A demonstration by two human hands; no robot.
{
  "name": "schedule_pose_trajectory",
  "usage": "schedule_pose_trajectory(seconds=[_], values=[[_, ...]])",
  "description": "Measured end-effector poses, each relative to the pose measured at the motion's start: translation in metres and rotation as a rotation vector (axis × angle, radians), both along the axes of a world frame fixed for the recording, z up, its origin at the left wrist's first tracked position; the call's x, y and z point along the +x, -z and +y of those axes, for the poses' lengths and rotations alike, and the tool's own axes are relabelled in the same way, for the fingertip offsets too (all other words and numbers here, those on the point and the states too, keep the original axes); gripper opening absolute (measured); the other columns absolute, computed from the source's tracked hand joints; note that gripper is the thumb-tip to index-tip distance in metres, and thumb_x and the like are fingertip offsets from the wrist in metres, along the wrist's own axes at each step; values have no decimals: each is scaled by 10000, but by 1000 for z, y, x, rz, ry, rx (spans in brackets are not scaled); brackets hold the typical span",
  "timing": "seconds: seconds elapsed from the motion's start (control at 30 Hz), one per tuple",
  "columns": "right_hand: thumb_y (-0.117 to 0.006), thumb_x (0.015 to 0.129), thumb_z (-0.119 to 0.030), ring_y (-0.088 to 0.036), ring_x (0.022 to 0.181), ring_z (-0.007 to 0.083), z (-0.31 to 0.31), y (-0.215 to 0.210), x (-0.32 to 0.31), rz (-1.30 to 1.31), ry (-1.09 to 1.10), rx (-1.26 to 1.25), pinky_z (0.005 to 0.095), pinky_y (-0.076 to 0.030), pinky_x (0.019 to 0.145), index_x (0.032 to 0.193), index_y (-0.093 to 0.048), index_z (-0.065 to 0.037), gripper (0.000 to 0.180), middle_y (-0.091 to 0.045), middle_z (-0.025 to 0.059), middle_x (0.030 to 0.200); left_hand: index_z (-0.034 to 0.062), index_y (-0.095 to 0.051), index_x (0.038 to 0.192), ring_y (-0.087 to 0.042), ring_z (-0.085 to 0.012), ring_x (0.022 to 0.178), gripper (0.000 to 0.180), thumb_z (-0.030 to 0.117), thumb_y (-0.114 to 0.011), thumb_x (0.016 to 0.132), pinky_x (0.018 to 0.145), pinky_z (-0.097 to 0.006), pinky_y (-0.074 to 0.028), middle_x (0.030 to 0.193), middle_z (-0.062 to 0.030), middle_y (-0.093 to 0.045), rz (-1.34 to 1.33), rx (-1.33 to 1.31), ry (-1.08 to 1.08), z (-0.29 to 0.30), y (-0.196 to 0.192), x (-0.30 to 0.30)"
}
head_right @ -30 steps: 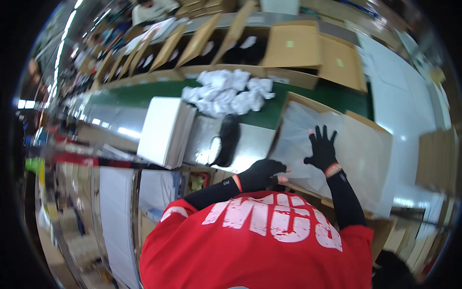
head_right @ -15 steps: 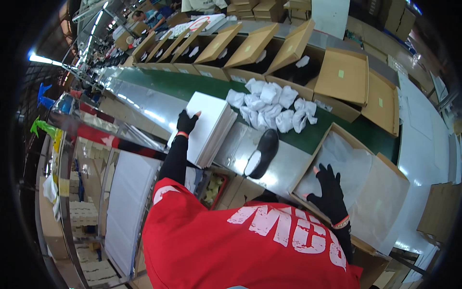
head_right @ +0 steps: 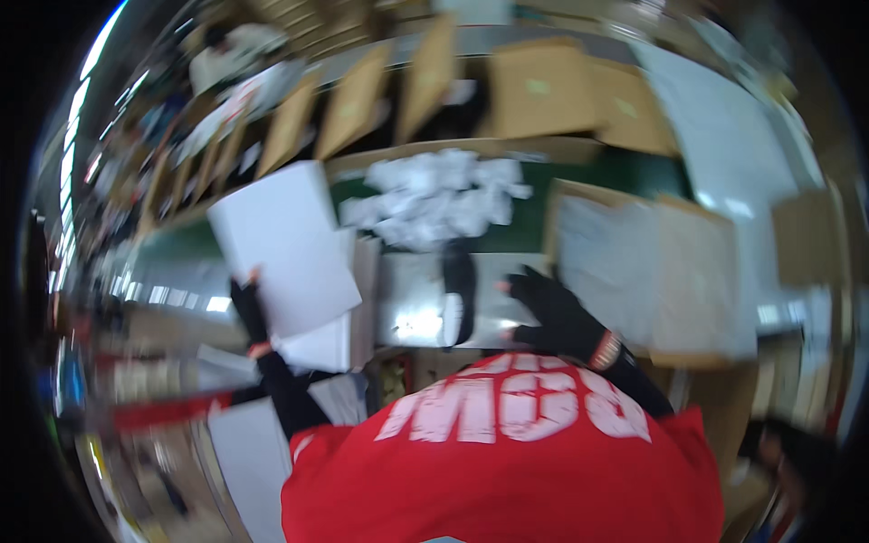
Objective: Packing finished shoes into boxes with tissue paper and silica gel on a production line.
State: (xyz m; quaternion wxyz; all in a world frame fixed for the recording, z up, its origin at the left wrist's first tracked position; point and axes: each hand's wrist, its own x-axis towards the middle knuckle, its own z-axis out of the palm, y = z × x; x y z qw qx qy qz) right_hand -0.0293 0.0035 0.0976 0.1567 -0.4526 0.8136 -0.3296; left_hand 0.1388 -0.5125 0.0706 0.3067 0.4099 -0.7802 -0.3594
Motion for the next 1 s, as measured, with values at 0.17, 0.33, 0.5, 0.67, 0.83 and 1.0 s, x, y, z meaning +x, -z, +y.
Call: schedule_pose_trajectory(seconds=[0.17,0.33,0.5,0.67,0.83,1.0], values=[[-666,818,-429,-384,1321,345,32,15,-15,169,124,73,593,-171,1106,1350,-455,-94,663,-504,145,1339,10,-356,1409,-567,-276,1128,548,226,-534,937,923,-372,-489,1329,-176,-501,427,648,667,163,-63,-88],[-676,784,-500,-428,1282,344,119,2,-17,154,526,328,623,-214,1064,1333,-471,-109,704,-517,133,1318,-56,-333,1399,-581,-258,1053,659,302,-609,920,865,-323,-486,1271,-199,-530,84,211,941,283,58,-192],[-685,781,-527,-533,1187,313,209,13,20,-84,670,509,496,-339,1044,1302,-520,-74,710,-578,170,1243,-90,-327,1378,-526,-426,1154,651,222,-600,876,990,-427,-405,1274,-329,-490,89,-51,1053,411,157,-239],[-714,782,-463,-549,1154,318,257,20,33,-187,769,303,379,-415,987,1302,-524,-44,694,-587,172,1241,-98,-326,1368,-588,-427,1040,629,160,-588,859,874,-426,-472,1140,-318,-571,118,224,1079,440,106,-246],[-766,780,-310,-545,1175,271,266,22,2,-84,687,159,357,-430,982,1293,-540,-69,610,-588,136,1251,10,-217,1444,-625,-441,893,707,116,-565,838,759,-460,-500,1028,-294,-622,-112,3,1010,482,123,-247],[-766,780,-296,-554,1159,262,280,23,-17,-101,622,71,346,-432,977,1281,-547,-79,589,-600,108,1236,34,-232,1455,-578,-431,1074,711,110,-587,844,867,-420,-480,1185,-292,-567,-242,277,1007,503,115,-244]])
